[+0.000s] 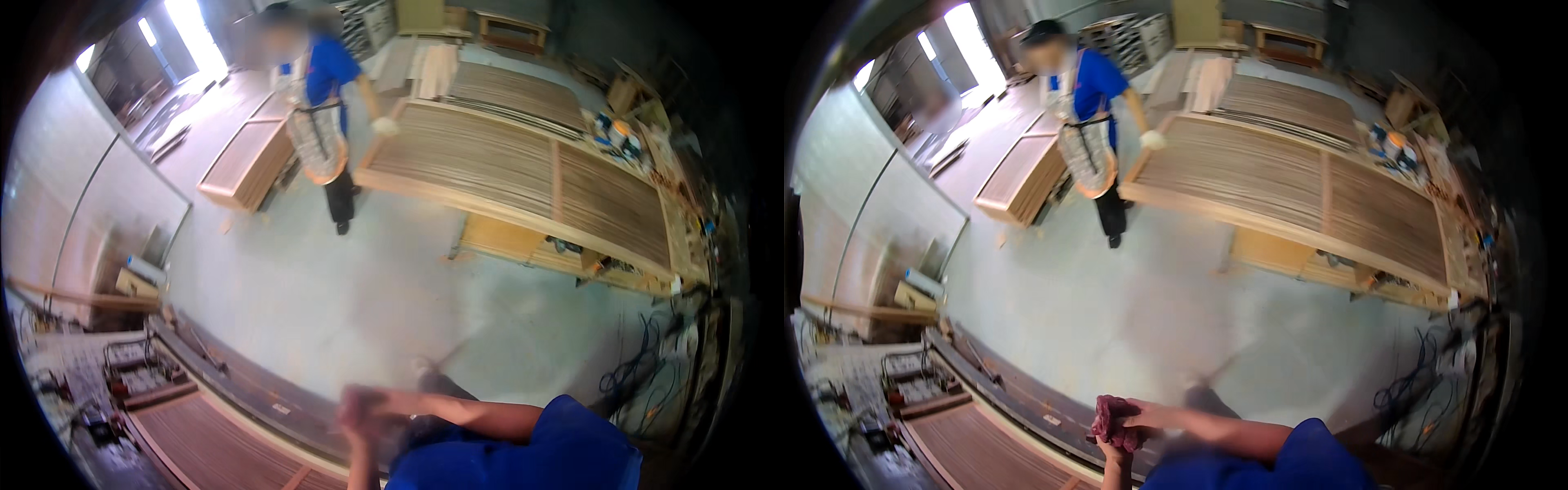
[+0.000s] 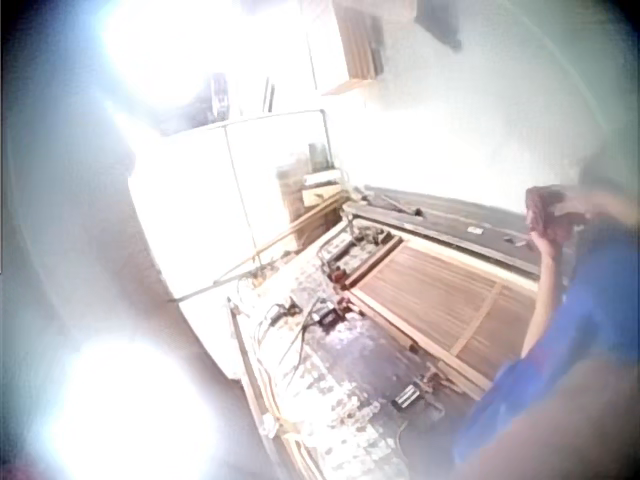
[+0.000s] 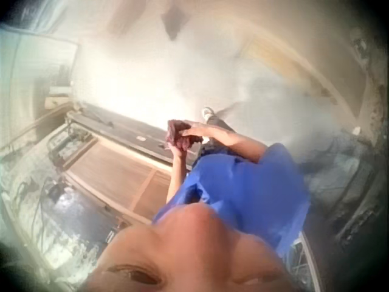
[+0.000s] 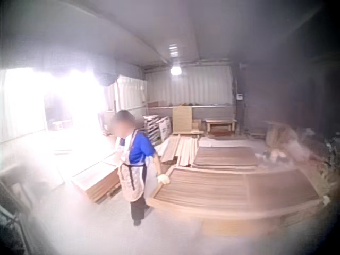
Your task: The person handles large wooden panels in a workshop, wiping them with a cloth and sanding the edges with a sanding block. They repeatedly flip the panels over and move them between a workbench and a vertical jig, while another person works in the background.
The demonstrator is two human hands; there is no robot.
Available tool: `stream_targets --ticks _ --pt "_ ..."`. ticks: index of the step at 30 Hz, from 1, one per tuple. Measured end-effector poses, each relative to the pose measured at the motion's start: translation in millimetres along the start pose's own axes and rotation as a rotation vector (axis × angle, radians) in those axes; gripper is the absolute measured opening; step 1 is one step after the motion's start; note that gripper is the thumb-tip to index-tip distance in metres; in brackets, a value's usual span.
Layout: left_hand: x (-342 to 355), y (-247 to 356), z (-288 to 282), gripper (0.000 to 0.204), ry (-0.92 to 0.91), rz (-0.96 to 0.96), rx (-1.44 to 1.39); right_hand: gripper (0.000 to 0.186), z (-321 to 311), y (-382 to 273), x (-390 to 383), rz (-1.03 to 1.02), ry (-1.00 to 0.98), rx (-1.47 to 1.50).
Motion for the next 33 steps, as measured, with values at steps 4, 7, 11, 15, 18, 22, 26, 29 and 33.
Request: stream_targets --ticks 4,7,11,15,18,22,26,29,33 --pt "18 20 94 0.067 -0.251 -0.049 0.282 0.046 -71 -8 -72 -0.082 0.141 0.089" --pt "43 14 170 0.059 -0.268 0.009 0.442 0.042 -134 -24 -132 -0.122 0.401 0.108" --pt "72 -7 309 0.034 -0.322 -0.207 -0.173 0.063 -255 9 -205 -0.592 0.547 0.388" --pt "87 35 443 0.033 -0.399 -0.467 0.034 0.077 -372 -48 -360 -0.692 0.887 0.358" --pt "114 16 494 0.032 -0.564 -0.273 0.459 0.074 -446 -98 -461 -0.597 1.256 0.262" --pt "147 -23 550 0.033 -0.602 -0.211 0.790 0.070 -539 -135 -542 -0.570 1.539 0.047" --pt "175 -132 585 0.019 -0.550 -0.308 0.565 0.087 -626 -86 -593 -0.332 1.776 -0.700" --pt "167 -163 612 0.025 -0.600 -0.459 0.771 0.084 -649 -120 -654 -0.210 1.746 -0.694" --pt "144 -151 650 0.027 -0.571 -0.728 0.692 0.073 -690 -146 -795 0.097 2.051 -0.447"
Point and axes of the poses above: each hand's wrist, its own x-axis towards the middle knuckle, its own z-axis out of the palm, y = z × x, the point moved 1 cm from there along x, towards the middle knuckle, and after that the axes turned 1 degree about y, right-handed, at the moved point
